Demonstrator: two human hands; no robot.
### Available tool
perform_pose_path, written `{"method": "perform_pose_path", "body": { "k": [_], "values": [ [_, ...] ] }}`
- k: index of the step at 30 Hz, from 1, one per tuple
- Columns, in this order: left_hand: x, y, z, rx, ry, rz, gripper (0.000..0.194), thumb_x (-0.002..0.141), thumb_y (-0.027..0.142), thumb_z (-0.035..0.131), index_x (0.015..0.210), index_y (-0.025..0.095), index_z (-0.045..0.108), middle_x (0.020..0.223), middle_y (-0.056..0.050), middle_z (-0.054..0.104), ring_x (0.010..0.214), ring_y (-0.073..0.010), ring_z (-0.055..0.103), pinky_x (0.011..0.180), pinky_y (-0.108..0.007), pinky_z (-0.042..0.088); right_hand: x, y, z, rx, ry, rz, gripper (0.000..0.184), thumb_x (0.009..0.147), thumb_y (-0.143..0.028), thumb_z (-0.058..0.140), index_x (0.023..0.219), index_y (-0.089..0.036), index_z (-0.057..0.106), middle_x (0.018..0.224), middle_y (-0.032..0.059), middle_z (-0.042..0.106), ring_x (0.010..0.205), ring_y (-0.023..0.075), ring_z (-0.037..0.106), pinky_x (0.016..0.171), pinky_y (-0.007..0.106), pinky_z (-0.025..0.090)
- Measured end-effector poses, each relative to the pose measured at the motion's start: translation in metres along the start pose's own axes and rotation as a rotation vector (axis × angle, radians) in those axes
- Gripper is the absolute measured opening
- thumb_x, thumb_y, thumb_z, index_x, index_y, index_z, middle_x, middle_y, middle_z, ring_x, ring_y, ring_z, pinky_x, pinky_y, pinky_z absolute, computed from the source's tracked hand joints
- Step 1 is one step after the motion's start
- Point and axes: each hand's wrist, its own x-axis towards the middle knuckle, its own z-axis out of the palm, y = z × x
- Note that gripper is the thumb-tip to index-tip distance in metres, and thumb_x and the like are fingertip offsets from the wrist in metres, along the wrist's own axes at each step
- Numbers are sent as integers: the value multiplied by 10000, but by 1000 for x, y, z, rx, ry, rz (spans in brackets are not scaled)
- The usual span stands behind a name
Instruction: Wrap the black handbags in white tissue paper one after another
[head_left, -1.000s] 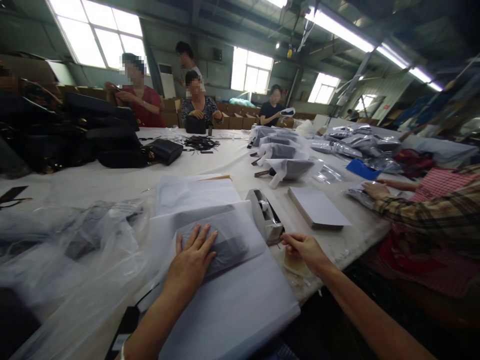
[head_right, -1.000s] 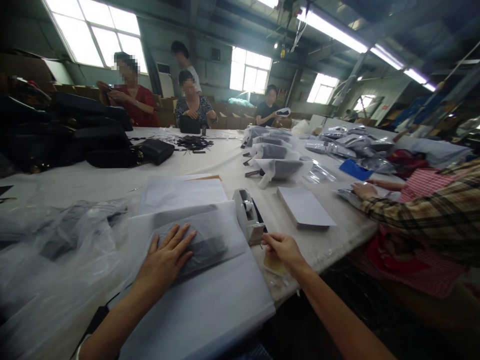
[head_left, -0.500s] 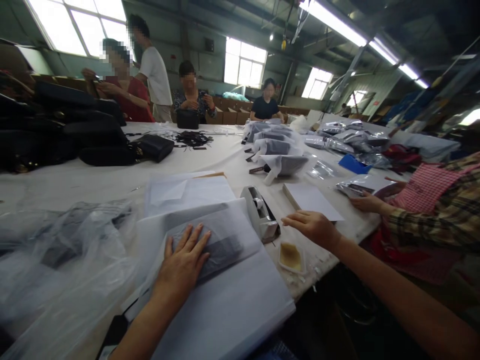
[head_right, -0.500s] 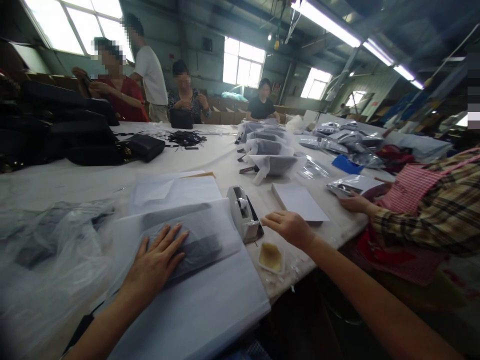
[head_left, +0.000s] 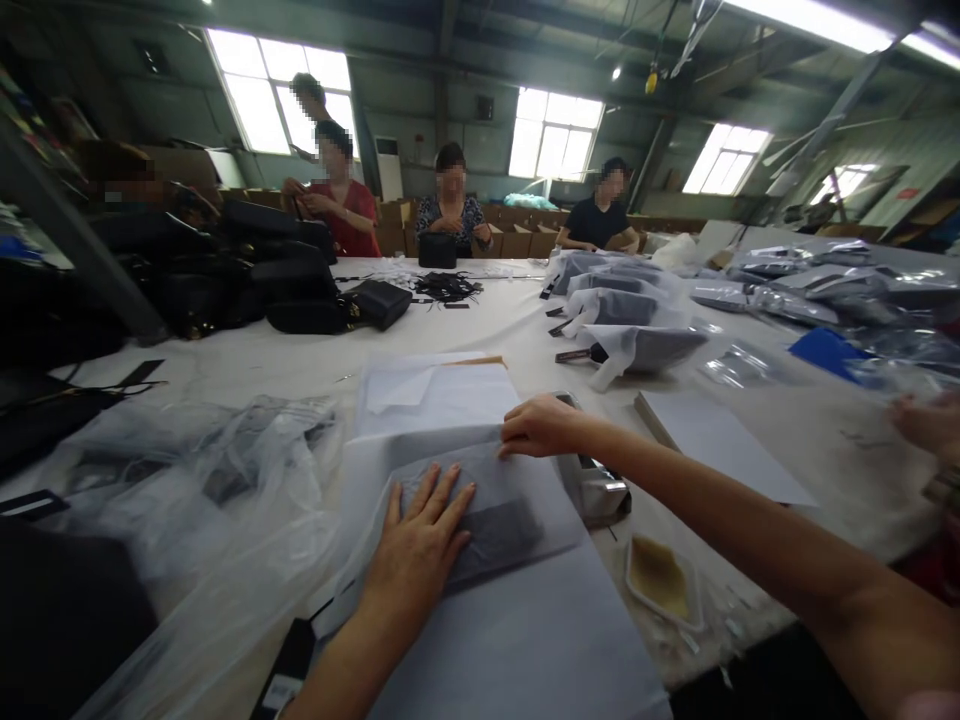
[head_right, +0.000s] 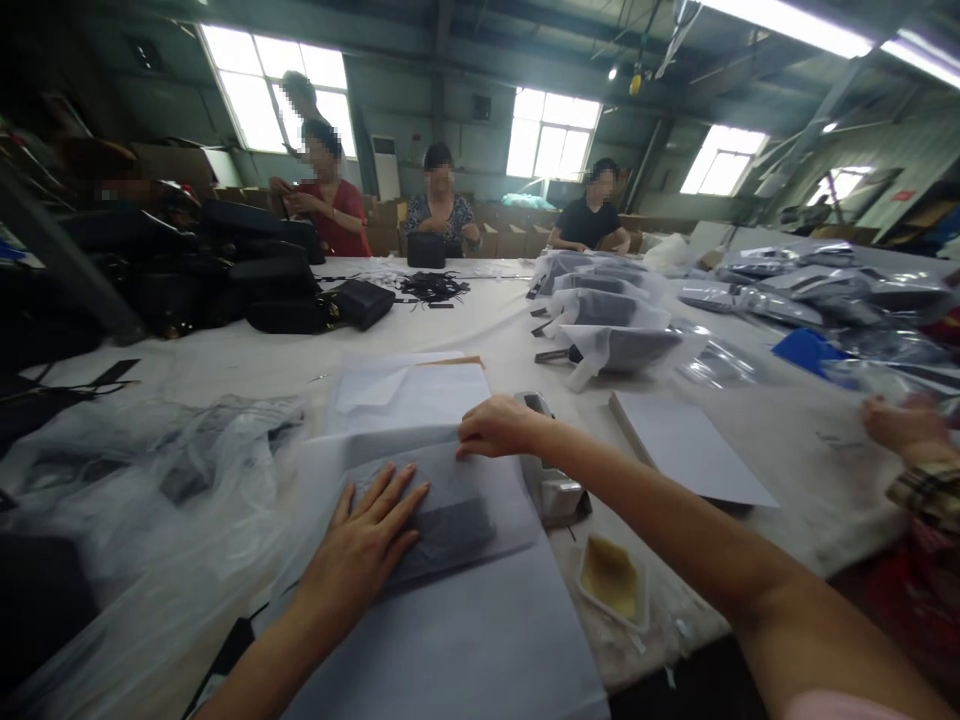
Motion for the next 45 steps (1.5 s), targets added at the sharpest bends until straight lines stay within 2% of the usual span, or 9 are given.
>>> {"method": "perform_pose_path", "body": {
  "k": [8,14,17,22,28,33,37,41,45],
  "values": [
    [1,-6,6,-2,-20,12,519,950,277,513,1457,315,408,1557,-46,335,1424,-326,343,1047,-648,397,20,9,-5,-124,-147,305,429,802,-657,628,894,-253,740,823,64,752,826,254,685,617,282,374],
    [1,-2,0,7,-29,-5,498,955,266,510,1445,310,426,1556,-34,329,1425,-313,345,1055,-646,387,-36,24,-5,-167,-3,754,301,948,-421,513,1036,-218,717,968,109,748,890,269,692,731,339,465],
    [2,1,-2,-2,-24,-24,485,957,265,511,1435,308,441,1551,-29,339,1426,-305,345,1063,-640,380,-85,13,5,-76,161,846,334,940,-452,518,1128,-234,687,1142,77,714,1063,245,651,906,348,470],
    [1,1,-2,-40,-19,-24,468,968,278,491,1433,300,447,1550,-43,347,1432,-304,332,1075,-646,354,-139,-23,36,401,292,1072,380,867,-550,559,917,-243,777,1381,80,576,1299,278,503,1103,403,353],
    [0,1,-5,-64,-5,-23,456,972,265,472,1427,295,459,1544,-63,370,1434,-298,330,1091,-627,337,-139,-50,52,1055,718,1158,435,661,-603,749,816,-199,793,1464,129,485,1326,327,468,1112,441,335],
    [-1,0,-4,-96,14,-27,453,969,277,478,1421,296,465,1537,-65,387,1436,-295,326,1106,-622,314,-143,-73,36,1087,987,1098,335,645,-503,819,841,-232,790,1435,75,528,1336,281,460,1142,411,318],
    [-1,0,-3,-118,25,-31,458,963,273,488,1420,301,468,1535,-61,394,1438,-298,322,1114,-630,296,-157,-96,33,1219,955,1181,369,681,-522,797,901,-227,787,1231,87,679,1225,285,564,1082,442,411],
    [-1,0,-4,-127,19,-28,455,964,270,481,1419,288,476,1536,-64,390,1434,-312,325,1107,-632,310,-169,-107,45,1431,832,1279,397,692,-543,788,890,-199,782,999,109,746,970,251,685,819,359,572],
    [0,0,-5,-105,-8,-25,449,974,276,463,1422,269,469,1543,-59,371,1433,-320,326,1084,-655,325,-175,-98,58,1424,726,1294,368,644,-518,822,783,-183,763,771,68,730,657,160,662,595,264,542]
  ]
}}
